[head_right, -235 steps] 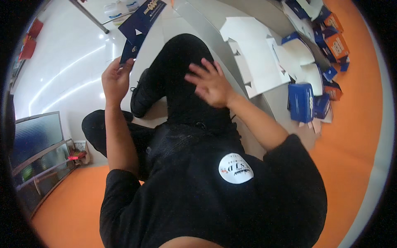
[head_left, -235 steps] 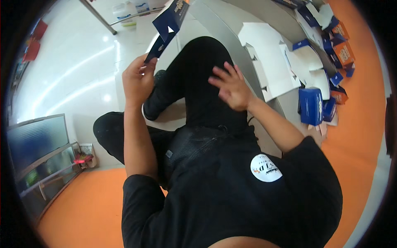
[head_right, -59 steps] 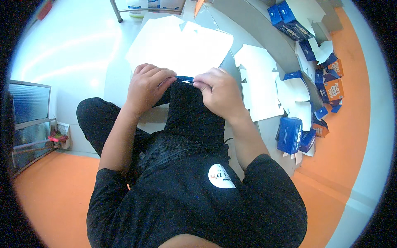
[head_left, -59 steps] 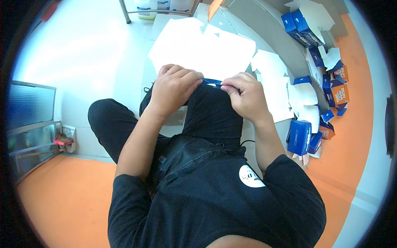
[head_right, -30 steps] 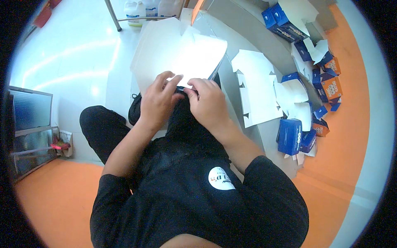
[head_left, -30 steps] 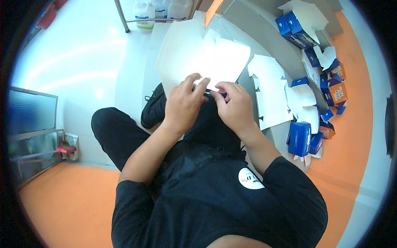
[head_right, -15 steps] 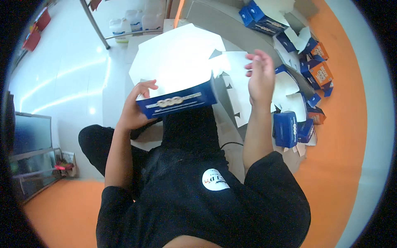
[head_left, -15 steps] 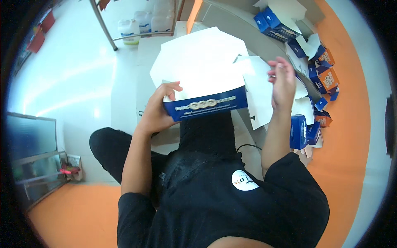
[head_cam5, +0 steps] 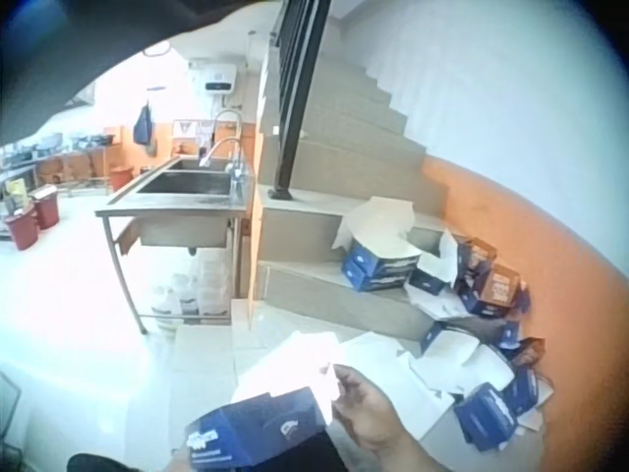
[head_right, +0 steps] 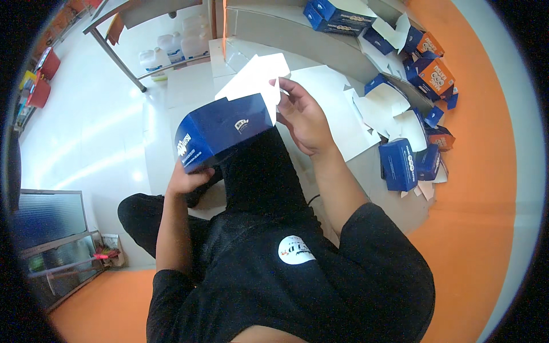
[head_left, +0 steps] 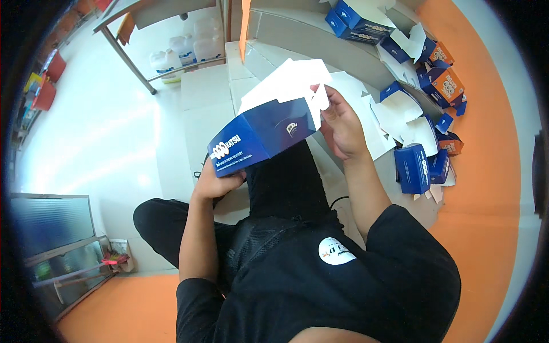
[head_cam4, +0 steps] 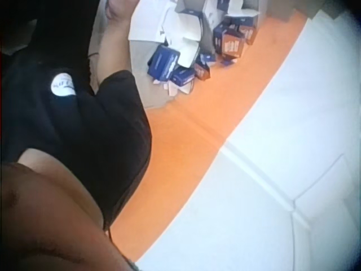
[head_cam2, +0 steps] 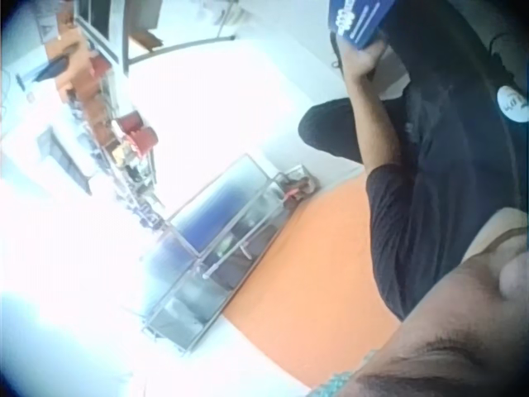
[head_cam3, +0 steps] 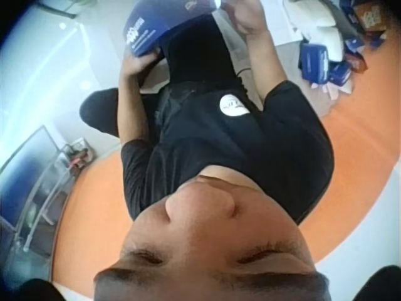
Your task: The person assembles cardboard takeout boxes by hand while sitting on the floor. They fold the sides and interlocking flaps of several flat cardboard pieces one at a time to form boxes, placing the finished boxes to the side.
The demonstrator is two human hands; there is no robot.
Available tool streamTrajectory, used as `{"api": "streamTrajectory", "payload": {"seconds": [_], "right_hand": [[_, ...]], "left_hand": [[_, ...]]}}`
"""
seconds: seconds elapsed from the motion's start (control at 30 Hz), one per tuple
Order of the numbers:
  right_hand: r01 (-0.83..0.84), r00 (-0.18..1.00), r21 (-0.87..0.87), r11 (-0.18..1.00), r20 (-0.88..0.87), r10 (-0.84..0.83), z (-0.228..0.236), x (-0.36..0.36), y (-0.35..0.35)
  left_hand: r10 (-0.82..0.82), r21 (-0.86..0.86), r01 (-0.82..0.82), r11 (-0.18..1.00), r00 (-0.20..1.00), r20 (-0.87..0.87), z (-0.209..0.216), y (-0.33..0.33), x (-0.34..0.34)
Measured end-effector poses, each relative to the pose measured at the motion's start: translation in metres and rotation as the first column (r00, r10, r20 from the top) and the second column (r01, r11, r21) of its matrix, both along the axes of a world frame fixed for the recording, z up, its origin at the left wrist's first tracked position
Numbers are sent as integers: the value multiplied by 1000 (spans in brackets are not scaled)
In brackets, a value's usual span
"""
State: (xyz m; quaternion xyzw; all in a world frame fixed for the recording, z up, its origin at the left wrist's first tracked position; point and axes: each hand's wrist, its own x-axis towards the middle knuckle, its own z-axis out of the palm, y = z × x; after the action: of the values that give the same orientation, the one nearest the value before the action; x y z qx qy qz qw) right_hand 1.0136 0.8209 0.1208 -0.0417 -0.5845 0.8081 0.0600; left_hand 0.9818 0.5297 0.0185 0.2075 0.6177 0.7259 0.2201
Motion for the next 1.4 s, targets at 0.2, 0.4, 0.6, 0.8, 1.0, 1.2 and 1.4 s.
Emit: {"api": "streamTrajectory", "payload": {"seconds": [0.2, 0.4, 0.6, 0.8, 1.0, 1.2, 1.4], "right_hand": [[-20, 998, -46, 999, -58, 17, 2, -2, -2], [123, 978, 485, 866, -209, -22, 18, 5, -29], [169, 934, 719, 674, -336, 124, 21, 11, -59], [310, 923, 635, 708, -380, -64, 20, 11, -84], [311, 908, 780, 543, -413, 73, 20, 11, -88], [148, 935, 895, 420, -265, 236, 25, 13, -81], [79, 934, 924, 374, -199, 295, 33, 20, -79]], "left_hand": [[229, 82, -258, 963, 939, 257, -3, 6, -8], [452, 97, -575, 812, 516, -727, 11, 3, -9], [494, 229, -543, 808, 412, -766, 30, 4, 4], [363, 37, -514, 857, 552, -751, 45, 0, 14], [372, 54, -492, 869, 578, -727, 39, 0, 14], [404, 95, -518, 850, 527, -748, 32, 5, 12], [489, 149, -596, 789, 463, -739, 27, 5, 16]]}}
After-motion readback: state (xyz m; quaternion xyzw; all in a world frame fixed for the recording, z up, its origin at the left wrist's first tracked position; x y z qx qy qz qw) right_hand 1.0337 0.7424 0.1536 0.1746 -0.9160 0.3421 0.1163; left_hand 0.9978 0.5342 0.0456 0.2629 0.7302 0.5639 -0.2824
